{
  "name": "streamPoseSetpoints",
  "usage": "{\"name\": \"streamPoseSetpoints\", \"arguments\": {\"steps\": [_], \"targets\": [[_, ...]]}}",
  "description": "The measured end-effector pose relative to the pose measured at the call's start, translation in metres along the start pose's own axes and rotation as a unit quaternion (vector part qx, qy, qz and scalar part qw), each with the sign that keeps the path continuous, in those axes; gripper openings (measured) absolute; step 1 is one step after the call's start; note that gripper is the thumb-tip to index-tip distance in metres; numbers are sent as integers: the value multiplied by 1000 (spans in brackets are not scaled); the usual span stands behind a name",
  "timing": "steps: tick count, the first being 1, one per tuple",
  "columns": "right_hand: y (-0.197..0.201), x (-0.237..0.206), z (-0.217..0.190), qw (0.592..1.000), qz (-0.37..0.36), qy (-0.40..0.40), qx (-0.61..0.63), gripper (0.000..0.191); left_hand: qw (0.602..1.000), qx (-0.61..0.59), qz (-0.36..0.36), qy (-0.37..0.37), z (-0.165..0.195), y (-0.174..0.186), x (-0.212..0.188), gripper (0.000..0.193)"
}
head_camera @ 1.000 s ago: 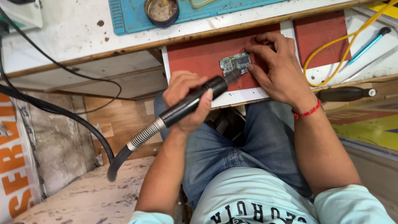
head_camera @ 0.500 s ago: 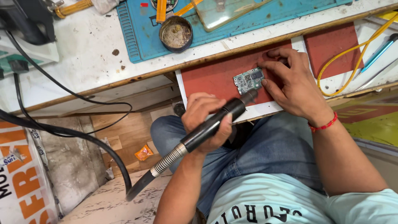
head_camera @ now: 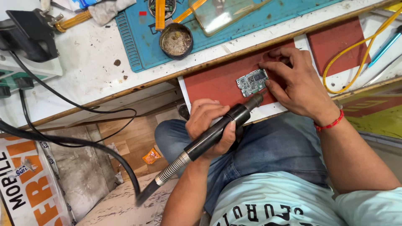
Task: The person holds a small circuit board on a red mat and directs a hot air gun at its components, repositioning the board and heating different areas. Near the end they set the hot air gun down and use a soldering iron with a hand tool to work on the board's components.
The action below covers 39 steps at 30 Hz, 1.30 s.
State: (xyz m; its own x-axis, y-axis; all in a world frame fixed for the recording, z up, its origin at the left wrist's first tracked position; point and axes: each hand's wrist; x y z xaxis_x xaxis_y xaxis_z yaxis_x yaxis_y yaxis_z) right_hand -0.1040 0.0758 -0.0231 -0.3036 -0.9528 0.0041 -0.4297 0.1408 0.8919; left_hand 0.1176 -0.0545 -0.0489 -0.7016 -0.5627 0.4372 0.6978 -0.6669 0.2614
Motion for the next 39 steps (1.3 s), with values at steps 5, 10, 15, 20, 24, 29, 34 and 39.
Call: {"name": "streamPoseSetpoints", "arguments": {"steps": [5,10,15,20,24,29,34,39], "targets": [[3,0,2,999,-27,-18,17,40,996,-12,80,32,3,-6,-2,29],[3,2,3,999,-27,21,12,37,998,26,55,11,4,-9,-5,25],[4,-3,13,999,-21,41,17,42,998,17,59,-1,2,-21,-7,26],[18,-6,24,997,-20,77,6,45,991,22,128,13,9,-37,-3,25],[53,12,40,979,-165,110,-52,45,994,38,102,-19,15,-48,2,25],[74,45,61,934,-285,182,-112,49,991,60,116,-27,19,-62,6,22],[66,43,80,944,-219,239,-60,41,984,78,160,-4,19,-75,10,20],[68,40,97,942,-207,263,-23,41,986,85,140,-24,18,-85,13,21]]}}
Point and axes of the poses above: each hand's wrist, its own x-axis towards the middle knuckle, its own y-axis out of the back of the hand, z = x × y, and after that the axes turned 10 degrees about -z, right-handed
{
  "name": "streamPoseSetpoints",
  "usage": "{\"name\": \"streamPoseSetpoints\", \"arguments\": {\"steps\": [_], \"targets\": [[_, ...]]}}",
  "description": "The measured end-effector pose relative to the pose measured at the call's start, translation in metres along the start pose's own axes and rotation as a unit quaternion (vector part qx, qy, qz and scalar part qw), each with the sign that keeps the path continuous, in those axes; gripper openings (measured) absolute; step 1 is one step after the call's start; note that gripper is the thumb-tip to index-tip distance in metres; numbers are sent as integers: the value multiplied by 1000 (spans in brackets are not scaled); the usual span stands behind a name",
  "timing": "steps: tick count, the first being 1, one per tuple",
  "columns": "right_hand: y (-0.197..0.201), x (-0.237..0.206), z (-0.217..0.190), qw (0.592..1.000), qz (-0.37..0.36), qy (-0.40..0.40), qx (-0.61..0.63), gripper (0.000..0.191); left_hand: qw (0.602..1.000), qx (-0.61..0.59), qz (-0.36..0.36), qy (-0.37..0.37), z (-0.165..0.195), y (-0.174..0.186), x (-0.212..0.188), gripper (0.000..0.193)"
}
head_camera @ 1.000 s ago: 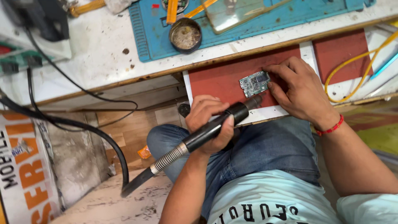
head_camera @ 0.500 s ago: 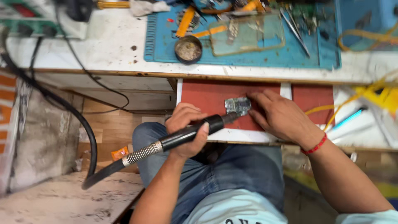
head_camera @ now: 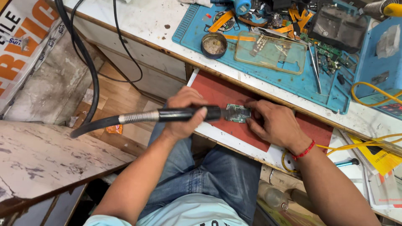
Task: The person holds a small circuit board on a red mat and directs a hot air gun at its components, repositioning the board and heating different areas. Near the end they set the hot air gun down and use a soldering iron with a hand tool to work on the board's components.
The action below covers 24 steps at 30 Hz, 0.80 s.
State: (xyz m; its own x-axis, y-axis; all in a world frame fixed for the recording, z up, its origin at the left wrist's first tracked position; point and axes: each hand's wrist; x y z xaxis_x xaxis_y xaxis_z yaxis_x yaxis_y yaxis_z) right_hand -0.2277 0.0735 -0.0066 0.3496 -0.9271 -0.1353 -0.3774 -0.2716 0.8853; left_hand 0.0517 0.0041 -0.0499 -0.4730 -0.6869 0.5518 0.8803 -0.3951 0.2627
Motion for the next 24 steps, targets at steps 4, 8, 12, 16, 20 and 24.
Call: {"name": "streamPoseSetpoints", "arguments": {"steps": [4,8,12,16,20,24], "targets": [[3,-7,7,1000,-4,18,5,42,1000,-15,3,11,-1,-7,0,21],[3,-7,12,1000,8,30,3,43,999,-3,30,10,-5,-10,1,18],[3,-8,14,1000,1,4,17,40,1000,-21,-13,-4,-6,-8,0,18],[5,-3,12,1000,4,14,17,38,999,3,44,22,-5,-6,2,20],[3,2,11,999,-14,-23,20,40,999,-23,-38,-10,-6,-1,3,22],[1,3,12,1000,6,5,21,40,1000,-10,1,21,-9,0,2,21]]}}
Point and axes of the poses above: each hand's wrist, its own x-axis towards the middle knuckle, its own y-axis out of the back of the hand, z = x × y, and after that the axes turned 10 degrees about -z, right-handed
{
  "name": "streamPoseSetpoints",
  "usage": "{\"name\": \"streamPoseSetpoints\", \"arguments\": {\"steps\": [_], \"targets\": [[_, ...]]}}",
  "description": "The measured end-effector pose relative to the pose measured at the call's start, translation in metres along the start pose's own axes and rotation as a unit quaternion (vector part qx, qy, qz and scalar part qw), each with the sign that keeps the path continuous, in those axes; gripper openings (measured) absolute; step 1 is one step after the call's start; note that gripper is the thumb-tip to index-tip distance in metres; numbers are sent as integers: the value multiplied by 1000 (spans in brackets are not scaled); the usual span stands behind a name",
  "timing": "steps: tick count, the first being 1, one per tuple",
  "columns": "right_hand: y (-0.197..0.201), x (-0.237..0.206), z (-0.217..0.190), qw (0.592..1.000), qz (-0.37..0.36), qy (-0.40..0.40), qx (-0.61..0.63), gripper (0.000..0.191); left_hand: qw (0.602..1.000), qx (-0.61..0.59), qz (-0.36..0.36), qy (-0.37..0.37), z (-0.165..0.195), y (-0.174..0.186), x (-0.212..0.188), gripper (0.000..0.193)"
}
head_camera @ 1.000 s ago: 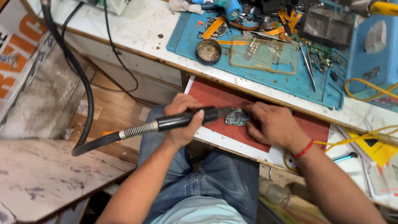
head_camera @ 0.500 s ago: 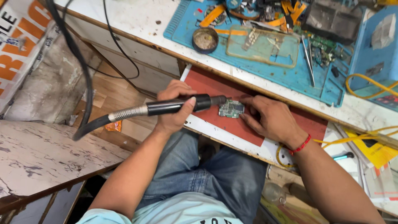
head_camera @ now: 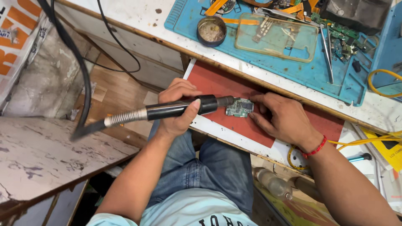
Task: The person holds a small circuit board on a red mat and directs a hot air gun at its components, repositioning the board and heating different areas. Near the end they set the hot air gun down and use a soldering iron with a hand tool to work on the board's components.
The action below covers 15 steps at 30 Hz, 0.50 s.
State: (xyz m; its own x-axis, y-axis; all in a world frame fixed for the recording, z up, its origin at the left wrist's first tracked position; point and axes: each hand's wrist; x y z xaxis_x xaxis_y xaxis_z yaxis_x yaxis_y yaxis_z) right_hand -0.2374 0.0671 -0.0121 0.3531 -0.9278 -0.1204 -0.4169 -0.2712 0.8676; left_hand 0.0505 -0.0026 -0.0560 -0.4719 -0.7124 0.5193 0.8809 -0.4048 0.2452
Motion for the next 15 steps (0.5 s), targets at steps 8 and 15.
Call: {"name": "streamPoseSetpoints", "arguments": {"steps": [8,15], "targets": [[-3,7,1,1000,-3,-8,-6,39,999,29,29,0,-4,0,3,20],[-3,10,1,1000,-7,-12,-3,40,1000,18,18,2,-8,4,2,24]]}}
Point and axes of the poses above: each hand's wrist, its own x-axis towards the middle knuckle, its own y-axis out of the back of the hand, z = x × y, and after that the axes turned 10 degrees about -z, right-handed
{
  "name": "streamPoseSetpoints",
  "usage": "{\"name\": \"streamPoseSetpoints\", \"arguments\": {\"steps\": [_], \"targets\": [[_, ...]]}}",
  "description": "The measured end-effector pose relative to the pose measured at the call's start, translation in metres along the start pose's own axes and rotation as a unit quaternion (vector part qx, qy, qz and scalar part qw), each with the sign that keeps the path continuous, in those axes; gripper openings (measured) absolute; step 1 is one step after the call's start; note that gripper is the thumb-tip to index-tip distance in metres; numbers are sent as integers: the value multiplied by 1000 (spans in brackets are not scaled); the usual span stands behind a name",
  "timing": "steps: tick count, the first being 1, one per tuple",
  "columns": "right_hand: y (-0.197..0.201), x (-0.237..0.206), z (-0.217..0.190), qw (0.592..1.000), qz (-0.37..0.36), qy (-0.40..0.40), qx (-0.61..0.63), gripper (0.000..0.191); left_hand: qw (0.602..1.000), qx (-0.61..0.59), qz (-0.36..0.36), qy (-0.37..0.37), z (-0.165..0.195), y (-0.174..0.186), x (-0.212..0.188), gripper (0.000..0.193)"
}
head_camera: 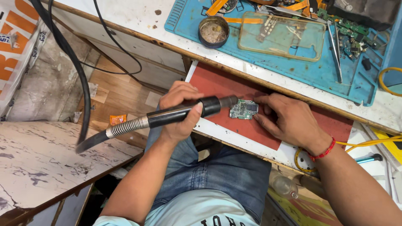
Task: The person holds a small circuit board on a red mat and directs a hot air gun at its components, repositioning the board and heating different areas. Near the end they set the hot air gun down and use a soldering iron with a hand tool to work on the board's components.
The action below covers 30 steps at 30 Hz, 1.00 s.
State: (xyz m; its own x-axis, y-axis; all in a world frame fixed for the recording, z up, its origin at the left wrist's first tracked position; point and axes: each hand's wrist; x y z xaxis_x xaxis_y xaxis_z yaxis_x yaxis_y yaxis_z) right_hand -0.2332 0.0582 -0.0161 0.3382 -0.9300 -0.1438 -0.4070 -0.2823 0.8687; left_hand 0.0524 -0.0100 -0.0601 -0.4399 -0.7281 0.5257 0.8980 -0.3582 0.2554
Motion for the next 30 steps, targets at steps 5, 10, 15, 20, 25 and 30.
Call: {"name": "streamPoseSetpoints", "arguments": {"steps": [5,10,15,20,25,30], "targets": [[5,1,-3,1000,-11,-20,15,41,1000,18,4,-9,4,1,3,26],[6,2,-4,1000,-14,-21,2,40,1000,-4,-18,-19,7,4,5,27],[3,0,-1,1000,-15,-23,3,40,1000,-12,5,-4,3,4,1,27],[7,1,-4,999,-26,-29,2,42,997,15,64,31,6,0,2,28],[9,2,-4,1000,-17,-17,4,41,999,-12,34,-4,7,2,3,25],[0,2,9,999,-10,-33,18,39,1000,-18,23,4,-7,1,-4,25]]}}
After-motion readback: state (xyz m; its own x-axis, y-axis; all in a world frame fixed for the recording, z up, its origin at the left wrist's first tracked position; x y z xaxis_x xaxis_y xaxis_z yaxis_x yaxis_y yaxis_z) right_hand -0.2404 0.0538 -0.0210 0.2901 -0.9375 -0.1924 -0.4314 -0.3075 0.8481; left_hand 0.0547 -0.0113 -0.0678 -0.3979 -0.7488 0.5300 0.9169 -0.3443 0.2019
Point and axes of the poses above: each hand's wrist, its own x-axis towards the middle knuckle, its own y-axis out of the back of the hand, z = x × y, and after that the axes turned 10 degrees about -z, right-handed
